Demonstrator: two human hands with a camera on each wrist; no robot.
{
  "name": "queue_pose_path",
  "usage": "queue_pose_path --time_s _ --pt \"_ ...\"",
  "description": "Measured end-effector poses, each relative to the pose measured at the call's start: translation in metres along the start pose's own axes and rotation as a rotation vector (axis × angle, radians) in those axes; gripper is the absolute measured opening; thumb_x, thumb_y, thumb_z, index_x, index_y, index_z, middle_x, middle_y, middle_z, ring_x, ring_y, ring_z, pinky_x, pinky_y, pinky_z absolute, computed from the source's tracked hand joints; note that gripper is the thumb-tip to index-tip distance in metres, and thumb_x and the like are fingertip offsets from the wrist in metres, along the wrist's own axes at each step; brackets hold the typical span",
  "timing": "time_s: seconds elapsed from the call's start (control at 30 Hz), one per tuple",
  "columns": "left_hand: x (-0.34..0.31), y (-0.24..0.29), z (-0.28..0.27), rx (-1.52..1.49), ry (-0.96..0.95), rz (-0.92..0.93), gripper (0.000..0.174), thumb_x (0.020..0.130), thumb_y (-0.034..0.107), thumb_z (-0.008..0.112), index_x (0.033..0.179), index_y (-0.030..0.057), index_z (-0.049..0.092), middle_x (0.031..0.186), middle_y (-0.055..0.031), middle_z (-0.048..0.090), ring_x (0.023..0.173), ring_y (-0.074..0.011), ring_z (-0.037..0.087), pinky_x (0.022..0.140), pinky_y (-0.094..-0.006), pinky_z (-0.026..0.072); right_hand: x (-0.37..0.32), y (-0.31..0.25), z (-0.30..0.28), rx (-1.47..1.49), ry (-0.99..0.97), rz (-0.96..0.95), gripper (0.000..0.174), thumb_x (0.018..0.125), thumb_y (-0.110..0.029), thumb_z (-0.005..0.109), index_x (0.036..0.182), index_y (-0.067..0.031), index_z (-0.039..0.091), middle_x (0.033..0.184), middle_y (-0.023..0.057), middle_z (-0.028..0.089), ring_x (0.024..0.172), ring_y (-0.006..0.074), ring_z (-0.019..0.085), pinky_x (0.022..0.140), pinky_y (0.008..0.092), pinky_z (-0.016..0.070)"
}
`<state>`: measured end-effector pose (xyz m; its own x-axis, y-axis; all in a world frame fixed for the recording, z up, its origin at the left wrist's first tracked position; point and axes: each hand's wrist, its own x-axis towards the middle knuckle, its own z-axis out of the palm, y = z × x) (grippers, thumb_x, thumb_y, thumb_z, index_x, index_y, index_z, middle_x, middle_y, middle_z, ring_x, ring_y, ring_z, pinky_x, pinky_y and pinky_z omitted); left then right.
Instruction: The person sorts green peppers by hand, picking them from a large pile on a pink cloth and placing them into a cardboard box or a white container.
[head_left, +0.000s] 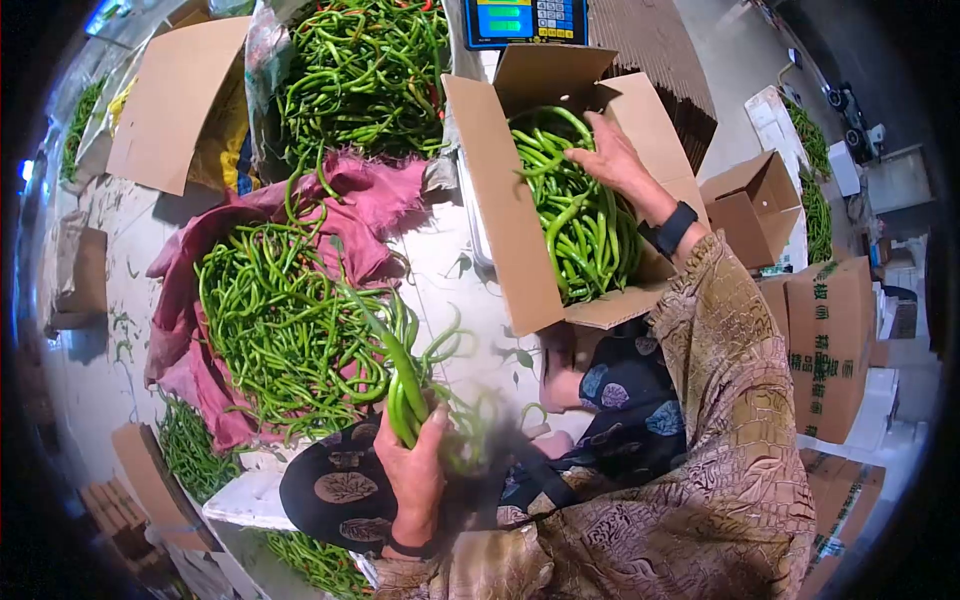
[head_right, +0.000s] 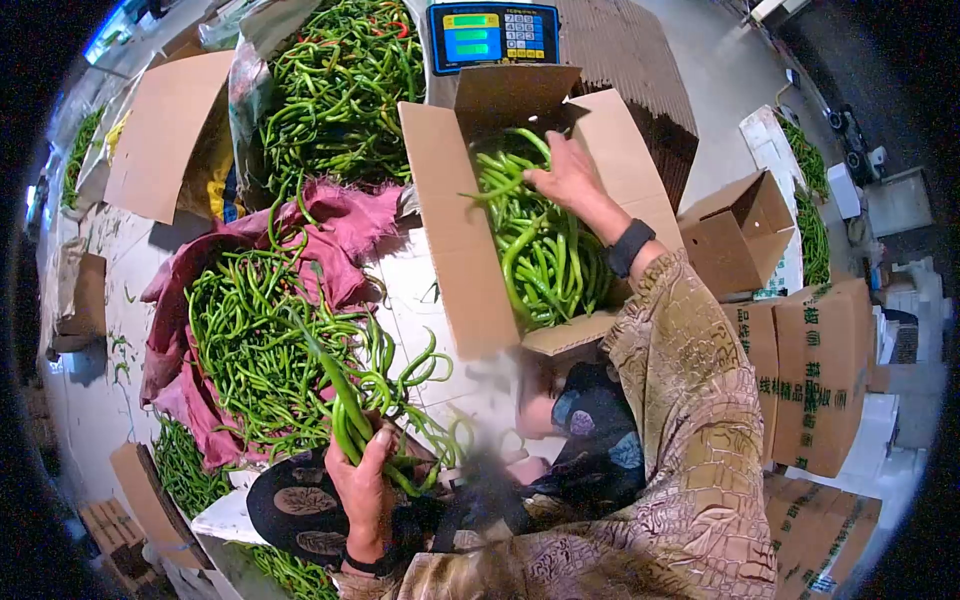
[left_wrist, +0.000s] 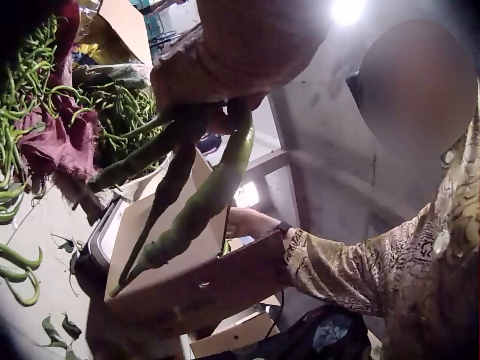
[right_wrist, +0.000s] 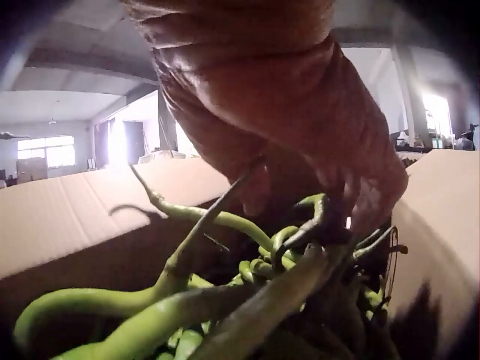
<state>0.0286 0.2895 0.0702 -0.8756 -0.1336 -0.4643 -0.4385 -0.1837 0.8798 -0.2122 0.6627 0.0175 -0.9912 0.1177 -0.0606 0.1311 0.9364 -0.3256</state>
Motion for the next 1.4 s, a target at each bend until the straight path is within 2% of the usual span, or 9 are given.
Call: queue_pose_path --time_s 0.33,0.47,0.53,0.63,0.8,0.93,1.13,1.27,1.4 --pt "0.0 -0.003 0.006 0.064 -0.033 -0.028 0.022 0.081 0.005 0.067 0.101 -0.0019 0.06 0.082 -0.0023 0.06 0.067 -0.0093 0.054 0.063 -0.0237 0.0441 0.023 0.024 -0.009 -0.001 0.21 0.274 0.049 0.074 -0.017 0.067 0.12 -0.0038 0.056 0.108 0.0247 0.062 0.105 0.0394 0.058 0.089 0.0462 0.0472" --pt "0.003 -0.009 0.005 0.025 -0.041 -0.055 0.028 0.082 0.006 0.067 0.108 -0.0009 0.06 0.091 -0.0026 0.061 0.078 -0.0094 0.056 0.07 -0.0237 0.0466 0.001 -0.014 -0.004 -0.231 0.194 0.018 0.044 0.074 -0.012 0.065 0.117 -0.0078 0.058 0.098 0.0184 0.059 0.098 0.0372 0.057 0.084 0.0468 0.0473" --pt "0.002 -0.01 0.005 0.028 -0.052 -0.054 0.027 0.082 0.006 0.067 0.107 -0.0009 0.06 0.091 -0.0025 0.061 0.078 -0.0094 0.055 0.07 -0.0238 0.0466 -0.006 -0.042 -0.015 -0.022 0.103 -0.475 0.041 0.074 -0.005 0.062 0.114 -0.008 0.059 0.093 0.0165 0.056 0.098 0.0354 0.057 0.082 0.0454 0.0478" --pt "0.001 -0.005 0.008 0.041 -0.101 -0.074 0.029 0.082 0.007 0.068 0.108 -0.0011 0.06 0.092 -0.003 0.062 0.08 -0.0097 0.056 0.072 -0.0246 0.047 -0.007 -0.048 0.007 -0.319 -0.242 -0.446 0.038 0.068 0.002 0.061 0.105 -0.0076 0.065 0.093 0.0148 0.055 0.091 0.0338 0.057 0.077 0.0401 0.0503" --pt "0.005 -0.013 0.0 0.076 -0.046 -0.092 0.032 0.082 0.012 0.068 0.11 -0.0022 0.061 0.092 -0.0048 0.063 0.079 -0.0105 0.057 0.07 -0.0253 0.0477 -0.023 -0.056 0.019 -0.435 -0.096 -0.814 0.022 0.072 -0.005 0.059 0.091 -0.0104 0.069 0.102 0.0124 0.056 0.098 0.0283 0.056 0.081 0.0381 0.0497" --pt "0.008 -0.005 -0.005 -0.223 -0.133 -0.189 0.044 0.085 0.019 0.062 0.119 -0.0049 0.049 0.089 -0.0068 0.058 0.07 -0.0124 0.054 0.064 -0.0244 0.0459 -0.022 -0.029 0.004 -0.747 -0.038 -0.823 0.051 0.076 0.002 0.055 0.124 -0.0156 0.059 0.109 0.0103 0.058 0.101 0.0288 0.056 0.079 0.0357 0.0488" --pt "0.009 -0.01 -0.007 -0.688 -0.33 -0.206 0.054 0.082 0.015 0.062 0.13 -0.0005 0.041 0.099 -0.0117 0.059 0.08 -0.0187 0.058 0.071 -0.0292 0.0498 -0.101 -0.113 -0.076 -0.237 0.061 -0.665 0.038 0.089 -0.004 0.052 0.125 -0.0135 0.056 0.095 0.007 0.065 0.083 0.0204 0.063 0.07 0.0342 0.0514" --pt "0.008 -0.014 -0.014 -0.858 -0.395 -0.227 0.052 0.086 0.009 0.054 0.134 -0.0019 0.037 0.102 -0.0157 0.058 0.088 -0.0232 0.059 0.077 -0.0349 0.0514 -0.166 -0.162 -0.088 0.555 -0.406 -0.449 0.024 0.088 -0.009 0.059 0.11 -0.0008 0.064 0.092 0.0118 0.069 0.079 0.0156 0.064 0.068 0.0275 0.0513" --pt "0.003 -0.016 -0.016 -0.741 -0.427 -0.239 0.053 0.086 0.016 0.054 0.133 -0.0032 0.036 0.107 -0.0189 0.058 0.093 -0.0247 0.061 0.08 -0.0357 0.0514 -0.202 -0.187 -0.051 0.28 -0.198 -0.855 0.028 0.078 -0.003 0.062 0.106 -0.0046 0.063 0.108 0.0104 0.062 0.092 0.0264 0.062 0.077 0.0318 0.0506"
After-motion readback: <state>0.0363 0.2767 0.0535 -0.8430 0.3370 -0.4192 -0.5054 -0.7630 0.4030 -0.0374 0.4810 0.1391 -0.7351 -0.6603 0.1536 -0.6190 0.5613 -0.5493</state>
